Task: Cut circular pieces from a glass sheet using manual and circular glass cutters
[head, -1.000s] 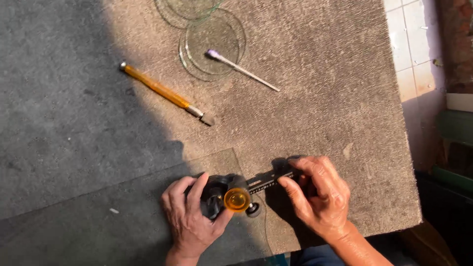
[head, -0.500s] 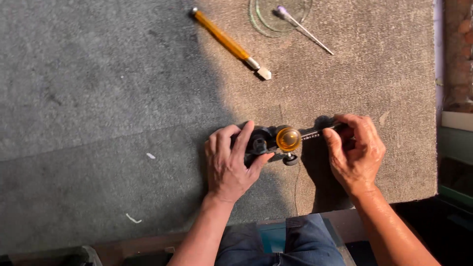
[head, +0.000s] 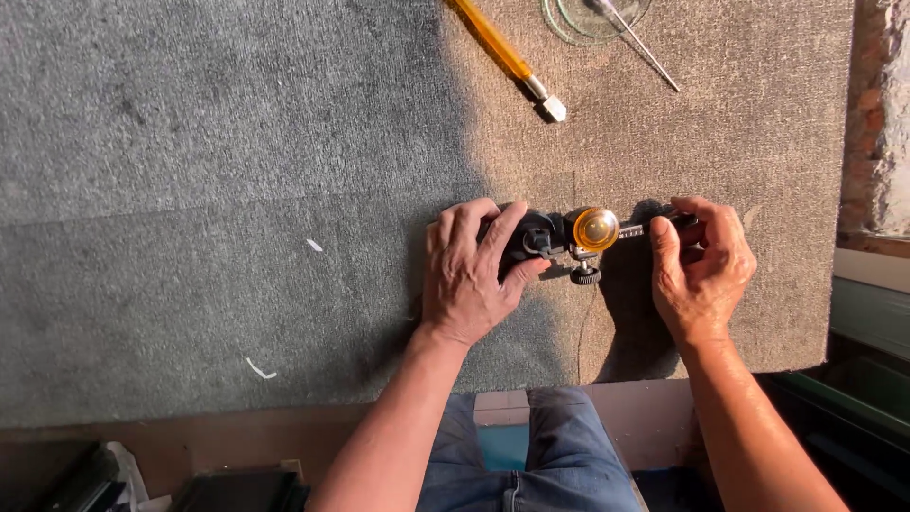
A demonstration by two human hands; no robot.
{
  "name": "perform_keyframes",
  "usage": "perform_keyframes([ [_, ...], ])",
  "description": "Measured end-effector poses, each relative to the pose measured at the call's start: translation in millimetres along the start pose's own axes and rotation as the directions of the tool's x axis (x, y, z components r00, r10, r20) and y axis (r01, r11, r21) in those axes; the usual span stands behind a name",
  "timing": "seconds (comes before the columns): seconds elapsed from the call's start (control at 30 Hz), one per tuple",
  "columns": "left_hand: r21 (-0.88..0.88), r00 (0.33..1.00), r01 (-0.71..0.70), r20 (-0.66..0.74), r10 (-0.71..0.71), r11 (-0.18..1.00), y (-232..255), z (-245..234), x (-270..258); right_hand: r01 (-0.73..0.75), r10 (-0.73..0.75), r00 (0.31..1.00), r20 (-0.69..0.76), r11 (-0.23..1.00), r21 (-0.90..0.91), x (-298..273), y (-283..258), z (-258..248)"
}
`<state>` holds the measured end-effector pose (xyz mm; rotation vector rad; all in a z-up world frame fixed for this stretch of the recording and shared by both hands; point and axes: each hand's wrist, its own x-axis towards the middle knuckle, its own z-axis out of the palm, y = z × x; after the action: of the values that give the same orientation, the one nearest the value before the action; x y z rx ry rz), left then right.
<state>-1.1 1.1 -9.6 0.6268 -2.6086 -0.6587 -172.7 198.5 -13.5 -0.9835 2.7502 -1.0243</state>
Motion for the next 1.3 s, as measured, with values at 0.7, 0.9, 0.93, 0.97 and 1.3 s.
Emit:
perform_keyframes([
  [0.7, 0.019, 0.996, 0.075, 0.053, -0.076, 0.997, -1, 10, 0, -0.162, -0.078, 0.89, 0.45, 0.868, 0.47, 158, -89, 45],
  [0.9, -0.022, 0.998, 0.043, 0.046, -0.042, 0.999, -2, 10, 0, -0.21, -0.043, 0.905, 0.424, 0.82, 0.532, 136, -61, 19],
  [0.93, -0.011, 0.998, 0.041, 0.04, -0.041, 0.999, -2, 10, 0, -0.292, 0.083, 0.921, 0.38, 0.793, 0.535, 125, -49, 10],
  [0.97, 0.0, 0.999, 0.04, 0.034, -0.04, 0.999, -2, 10, 1, -0.369, 0.21, 0.919, 0.333, 0.755, 0.542, 114, -37, 2],
  [1.3, 0.03, 0.996, 0.048, 0.077, -0.05, 0.998, 0, 6, 3, -0.611, 0.522, 0.791, 0.318, 0.649, 0.454, -3, -22, -34],
])
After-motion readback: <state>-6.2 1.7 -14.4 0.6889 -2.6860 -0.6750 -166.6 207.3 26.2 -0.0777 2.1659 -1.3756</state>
